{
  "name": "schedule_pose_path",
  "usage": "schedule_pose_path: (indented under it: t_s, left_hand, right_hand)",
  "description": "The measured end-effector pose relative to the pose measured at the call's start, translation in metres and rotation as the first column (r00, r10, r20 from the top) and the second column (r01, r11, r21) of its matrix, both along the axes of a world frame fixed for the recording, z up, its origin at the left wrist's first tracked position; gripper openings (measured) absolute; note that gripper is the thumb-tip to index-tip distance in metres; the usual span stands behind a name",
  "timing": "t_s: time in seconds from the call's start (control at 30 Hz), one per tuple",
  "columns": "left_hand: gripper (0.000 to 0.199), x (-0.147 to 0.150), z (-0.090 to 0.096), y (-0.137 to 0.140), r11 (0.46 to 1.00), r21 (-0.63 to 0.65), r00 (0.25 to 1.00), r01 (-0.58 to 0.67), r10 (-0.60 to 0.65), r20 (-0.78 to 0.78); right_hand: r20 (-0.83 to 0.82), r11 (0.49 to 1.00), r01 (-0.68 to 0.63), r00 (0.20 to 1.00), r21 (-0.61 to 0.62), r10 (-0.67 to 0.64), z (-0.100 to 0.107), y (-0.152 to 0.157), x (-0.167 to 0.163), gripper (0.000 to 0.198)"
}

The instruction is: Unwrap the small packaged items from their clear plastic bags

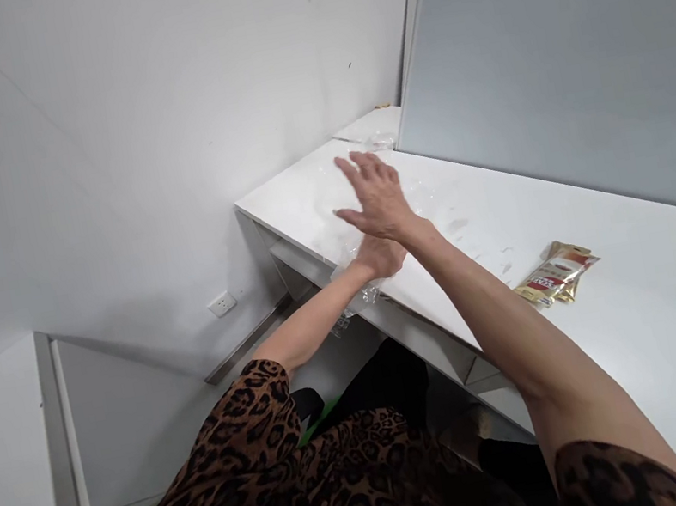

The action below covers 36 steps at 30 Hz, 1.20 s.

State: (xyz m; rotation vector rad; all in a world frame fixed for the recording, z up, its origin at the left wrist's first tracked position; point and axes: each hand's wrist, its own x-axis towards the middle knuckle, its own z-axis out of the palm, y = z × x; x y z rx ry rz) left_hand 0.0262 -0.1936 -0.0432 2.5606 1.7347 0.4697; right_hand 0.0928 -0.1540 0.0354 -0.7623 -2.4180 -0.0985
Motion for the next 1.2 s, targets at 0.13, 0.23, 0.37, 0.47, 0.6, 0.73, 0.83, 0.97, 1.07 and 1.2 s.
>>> schedule_pose_path:
  t_s: [0.13,0.23,0.37,0.47,0.6,0.73,0.83,0.97,1.07,1.2]
  left_hand:
    - [0.053,0.003,-0.006,-0.001,0.999,-0.050,0.992,-0.020,0.014,-0.127]
    - [0.050,0.003,-0.004,-0.001,0.997,-0.069,0.993,-0.025,0.017,-0.115]
    - [0.040,-0.019,0.018,-0.014,0.958,-0.244,0.987,0.151,-0.160,-0.017]
    - [0.045,-0.064,0.032,-0.039,0.935,-0.134,0.915,0.328,-0.279,0.292]
    - [0.053,-0.125,0.012,-0.081,0.960,0.226,0.907,-0.165,0.058,0.416]
    - [0.038,-0.131,-0.031,-0.110,0.952,0.303,0.985,-0.051,-0.001,0.170]
    - [0.049,-0.099,-0.038,-0.102,0.955,0.249,0.986,0.162,-0.147,-0.077]
    - [0.082,-0.056,-0.007,-0.045,0.965,0.221,0.974,0.143,-0.098,-0.203]
    - [0.098,-0.032,0.019,0.007,0.962,0.227,0.972,0.153,-0.105,-0.212]
    - [0.105,0.003,0.031,0.058,0.962,0.116,0.944,0.247,-0.211,-0.255]
  right_hand:
    - [0.314,1.000,0.002,0.949,0.007,-0.005,-0.022,0.030,-0.023,0.047]
    - [0.380,0.989,0.129,0.921,-0.079,-0.089,-0.046,0.043,-0.001,0.031]
    - [0.233,0.950,0.113,0.972,-0.290,-0.045,-0.069,0.049,0.039,0.035]
    - [-0.059,0.828,-0.016,0.998,-0.560,-0.020,-0.079,0.048,0.060,0.033]
    - [-0.339,0.645,-0.140,0.921,-0.752,-0.195,-0.085,0.044,0.071,0.043]
    - [-0.420,0.578,-0.209,0.870,-0.789,-0.259,-0.084,0.041,0.069,0.037]
    - [-0.449,0.541,-0.246,0.847,-0.804,-0.283,-0.079,0.039,0.069,0.029]
    - [-0.522,0.455,-0.349,0.783,-0.819,-0.338,-0.074,0.037,0.079,0.030]
    - [-0.537,0.423,-0.367,0.736,-0.829,-0.413,-0.076,0.038,0.089,0.038]
    - [-0.548,0.451,-0.342,0.682,-0.824,-0.485,-0.085,0.042,0.099,0.038]
